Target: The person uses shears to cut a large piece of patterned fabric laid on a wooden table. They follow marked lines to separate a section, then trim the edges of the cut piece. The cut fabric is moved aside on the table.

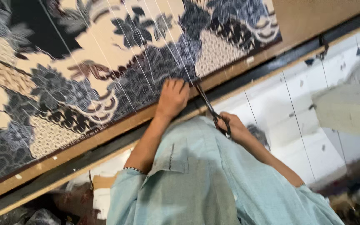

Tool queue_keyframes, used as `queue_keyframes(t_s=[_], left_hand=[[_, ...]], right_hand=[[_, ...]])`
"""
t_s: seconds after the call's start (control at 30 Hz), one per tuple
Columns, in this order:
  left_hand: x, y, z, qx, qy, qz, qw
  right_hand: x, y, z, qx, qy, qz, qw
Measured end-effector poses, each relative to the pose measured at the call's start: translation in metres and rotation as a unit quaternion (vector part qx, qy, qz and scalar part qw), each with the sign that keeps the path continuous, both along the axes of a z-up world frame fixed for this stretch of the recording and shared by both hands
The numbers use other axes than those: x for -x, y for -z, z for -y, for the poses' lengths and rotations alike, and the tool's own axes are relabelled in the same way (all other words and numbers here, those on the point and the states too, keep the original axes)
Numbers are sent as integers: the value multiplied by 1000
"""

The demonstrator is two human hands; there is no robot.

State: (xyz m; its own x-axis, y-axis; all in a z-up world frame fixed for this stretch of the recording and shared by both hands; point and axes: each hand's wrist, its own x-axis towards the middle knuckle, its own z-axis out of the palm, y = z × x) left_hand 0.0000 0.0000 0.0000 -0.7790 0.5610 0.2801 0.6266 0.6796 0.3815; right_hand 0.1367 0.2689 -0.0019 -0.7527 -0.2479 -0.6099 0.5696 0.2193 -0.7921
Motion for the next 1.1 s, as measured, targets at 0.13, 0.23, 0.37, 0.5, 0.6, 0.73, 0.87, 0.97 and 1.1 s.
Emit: queue_keyframes(t_s=[0.13,0.23,0.37,0.5,0.6,0.73,0.87,0.97,1.1], left_hand=[[1,-9,-3,4,0,-23,1000],[0,-14,-3,21,2,-29,999],[2,-14,-4,29,-1,-38,999],[0,-14,-4,43,-3,-35,998],[0,-14,-3,43,0,-33,999],[-1,-14,-2,37,6,-43,998],[0,-13,-2,41,8,-44,998],[-1,-12,-2,42,4,-45,998],[-2,-12,-3,45,0,-45,998]], right_hand=[[-1,-10,2,11,27,39,999],[-4,-12,5,-9,15,28,999],[-6,1,8,19,11,-2,1000],[-10,18,16,37,37,16,998],[-10,25,21,20,36,10,999],[-7,29,29,41,55,-1,998],[-3,29,35,29,60,-4,998],[-1,27,36,25,55,-3,998],[5,19,37,27,52,-18,998]])
